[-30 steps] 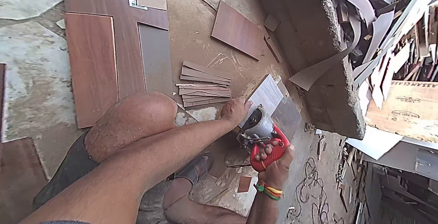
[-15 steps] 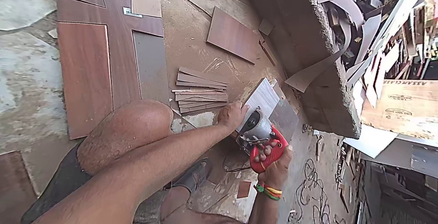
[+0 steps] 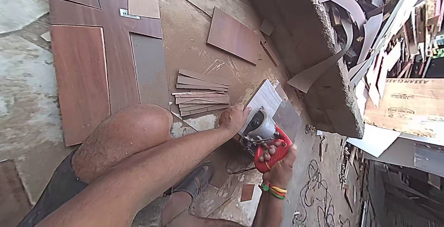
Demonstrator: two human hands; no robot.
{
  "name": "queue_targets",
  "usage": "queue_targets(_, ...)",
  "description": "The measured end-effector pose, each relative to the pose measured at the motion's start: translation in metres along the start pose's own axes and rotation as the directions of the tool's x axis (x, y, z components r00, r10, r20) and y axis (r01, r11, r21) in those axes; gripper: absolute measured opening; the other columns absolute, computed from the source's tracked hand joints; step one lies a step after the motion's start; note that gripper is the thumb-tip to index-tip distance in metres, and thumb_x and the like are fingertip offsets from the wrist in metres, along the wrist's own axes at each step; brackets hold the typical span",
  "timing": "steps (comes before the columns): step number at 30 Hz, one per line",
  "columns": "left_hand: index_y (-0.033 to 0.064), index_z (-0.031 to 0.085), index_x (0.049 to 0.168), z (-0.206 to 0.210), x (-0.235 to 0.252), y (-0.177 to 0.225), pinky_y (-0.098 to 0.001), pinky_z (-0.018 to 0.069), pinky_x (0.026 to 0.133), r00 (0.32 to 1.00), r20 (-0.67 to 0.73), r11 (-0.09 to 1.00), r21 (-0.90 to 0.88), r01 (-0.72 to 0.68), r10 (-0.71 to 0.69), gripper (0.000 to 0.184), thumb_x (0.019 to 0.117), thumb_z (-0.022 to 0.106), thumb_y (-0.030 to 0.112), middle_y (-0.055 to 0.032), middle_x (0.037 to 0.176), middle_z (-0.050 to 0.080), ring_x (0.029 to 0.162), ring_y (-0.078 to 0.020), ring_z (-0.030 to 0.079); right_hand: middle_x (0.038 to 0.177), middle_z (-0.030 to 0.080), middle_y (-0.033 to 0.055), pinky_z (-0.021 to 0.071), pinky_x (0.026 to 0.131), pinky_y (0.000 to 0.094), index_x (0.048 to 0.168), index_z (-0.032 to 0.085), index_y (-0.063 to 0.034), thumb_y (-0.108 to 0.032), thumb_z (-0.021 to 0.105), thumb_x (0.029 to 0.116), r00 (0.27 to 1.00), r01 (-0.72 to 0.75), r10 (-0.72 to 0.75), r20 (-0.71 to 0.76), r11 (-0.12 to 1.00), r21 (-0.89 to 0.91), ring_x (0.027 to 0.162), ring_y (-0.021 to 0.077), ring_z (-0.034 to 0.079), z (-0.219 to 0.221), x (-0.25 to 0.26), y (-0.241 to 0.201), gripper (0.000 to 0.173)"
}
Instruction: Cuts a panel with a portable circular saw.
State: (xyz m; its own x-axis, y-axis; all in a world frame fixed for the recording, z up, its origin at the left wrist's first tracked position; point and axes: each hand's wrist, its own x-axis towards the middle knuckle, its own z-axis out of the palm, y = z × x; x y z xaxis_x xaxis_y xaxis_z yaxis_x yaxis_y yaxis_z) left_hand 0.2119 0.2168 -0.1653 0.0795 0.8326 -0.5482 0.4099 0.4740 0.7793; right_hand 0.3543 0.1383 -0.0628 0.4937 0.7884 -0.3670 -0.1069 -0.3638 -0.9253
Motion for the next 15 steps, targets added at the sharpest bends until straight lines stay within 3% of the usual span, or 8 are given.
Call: queue_targets(15, 0.0039, 0.064, 0.108, -0.0010, 0.0000, 0.0009, -0.0561, 0.0543, 0.085, 1.000, 0.005, 1.000, -0.012, 0.004, -0.004, 0.060, 0.1084, 0.037, 0.057, -0.0188, 0.103, 0.068, 0.101, -0.0351, 0.069, 0.051, 0.054, 0.0002, 0.0512, 0.034, 0.0327, 0.090, 0.056, -0.0085, -0.059, 0.011, 0.1087, 1.000, 0.021, -0.021, 0.013, 1.000, -0.008, 0.036, 0.0135, 0.055, 0.0020, 0.0108, -0.0049, 0.070)
